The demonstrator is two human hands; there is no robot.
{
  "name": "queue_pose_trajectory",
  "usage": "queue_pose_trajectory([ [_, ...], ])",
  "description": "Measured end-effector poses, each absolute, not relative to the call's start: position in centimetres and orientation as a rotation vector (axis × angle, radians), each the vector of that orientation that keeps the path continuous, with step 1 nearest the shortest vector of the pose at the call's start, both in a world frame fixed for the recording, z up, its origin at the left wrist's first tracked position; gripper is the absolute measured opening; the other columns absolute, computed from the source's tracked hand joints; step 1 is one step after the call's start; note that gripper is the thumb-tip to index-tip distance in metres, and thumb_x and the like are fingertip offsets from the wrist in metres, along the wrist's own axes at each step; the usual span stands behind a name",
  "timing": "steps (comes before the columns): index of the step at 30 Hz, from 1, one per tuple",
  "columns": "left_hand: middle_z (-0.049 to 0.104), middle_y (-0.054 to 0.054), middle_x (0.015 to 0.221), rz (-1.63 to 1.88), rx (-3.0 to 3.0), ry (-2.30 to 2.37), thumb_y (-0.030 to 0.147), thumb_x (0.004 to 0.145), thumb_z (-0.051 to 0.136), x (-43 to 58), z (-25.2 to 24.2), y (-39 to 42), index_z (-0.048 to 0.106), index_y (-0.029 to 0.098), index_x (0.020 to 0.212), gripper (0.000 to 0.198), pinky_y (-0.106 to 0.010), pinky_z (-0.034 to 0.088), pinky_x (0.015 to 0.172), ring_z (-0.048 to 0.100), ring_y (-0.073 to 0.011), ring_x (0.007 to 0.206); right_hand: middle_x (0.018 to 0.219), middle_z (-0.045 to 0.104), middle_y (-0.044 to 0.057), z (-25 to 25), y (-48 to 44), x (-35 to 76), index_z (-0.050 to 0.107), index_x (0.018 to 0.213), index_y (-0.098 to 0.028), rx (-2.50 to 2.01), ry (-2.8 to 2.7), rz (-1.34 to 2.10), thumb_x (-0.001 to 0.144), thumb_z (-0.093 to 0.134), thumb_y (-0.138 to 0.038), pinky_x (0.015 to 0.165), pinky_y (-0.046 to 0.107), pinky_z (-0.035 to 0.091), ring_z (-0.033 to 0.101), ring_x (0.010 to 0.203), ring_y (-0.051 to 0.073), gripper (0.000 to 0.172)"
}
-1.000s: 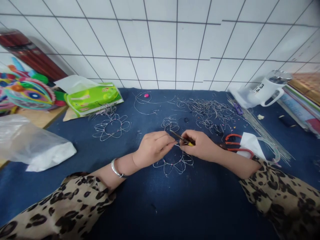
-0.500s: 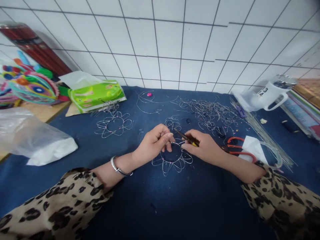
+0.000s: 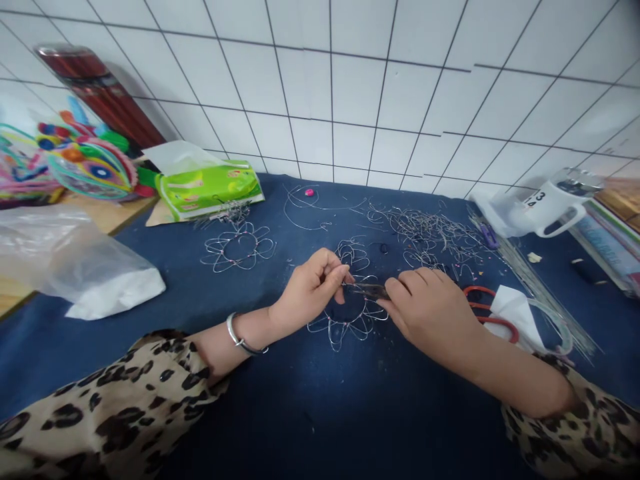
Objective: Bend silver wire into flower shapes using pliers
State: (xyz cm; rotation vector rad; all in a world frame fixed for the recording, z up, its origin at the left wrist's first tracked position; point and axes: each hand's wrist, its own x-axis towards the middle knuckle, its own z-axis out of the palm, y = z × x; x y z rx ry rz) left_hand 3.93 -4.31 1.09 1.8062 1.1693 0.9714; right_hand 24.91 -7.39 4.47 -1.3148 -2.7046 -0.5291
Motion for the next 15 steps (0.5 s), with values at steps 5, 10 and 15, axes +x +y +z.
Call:
queue_pose_trajectory([
  [5, 0.063, 0.002, 0.058, 0.962, 1.779, 1.155, 0.033, 0.092, 0.041, 3.96, 0.77, -4.48, 0.048, 0.018, 0.085, 0.018, -0.019, 0.044, 0.051, 0.055, -0.007, 0.052, 0.072, 0.053, 0.006, 4.22, -7.29, 25.02, 0.053, 0.08, -0.017, -1.328, -2.694, -0.554, 0.091, 0.039, -0.032, 0.065, 0.033, 0.025, 0.044, 0.071, 0.02, 0.023],
  [10, 0.067, -0.002, 0.076, 0.992, 1.64, 1.124, 0.035, 0.091, 0.043, 4.29, 0.39, -4.58, 0.047, 0.018, 0.086, 0.018, -0.019, 0.05, 0.051, 0.064, -0.0096, 0.063, 0.073, 0.053, 0.007, 3.9, -7.15, 24.94, 0.053, 0.08, -0.017, -1.338, -2.691, -0.548, 0.091, 0.038, -0.033, 0.064, 0.033, 0.024, 0.044, 0.07, 0.02, 0.025],
  [15, 0.067, -0.004, 0.084, 1.002, 1.529, 1.099, 0.036, 0.09, 0.046, 4.62, 0.28, -4.73, 0.047, 0.018, 0.086, 0.019, -0.021, 0.054, 0.057, 0.068, -0.0136, 0.075, 0.072, 0.055, 0.007, 3.73, -7.06, 24.95, 0.054, 0.08, -0.017, -1.345, -2.678, -0.525, 0.092, 0.037, -0.034, 0.064, 0.032, 0.024, 0.044, 0.069, 0.02, 0.027],
])
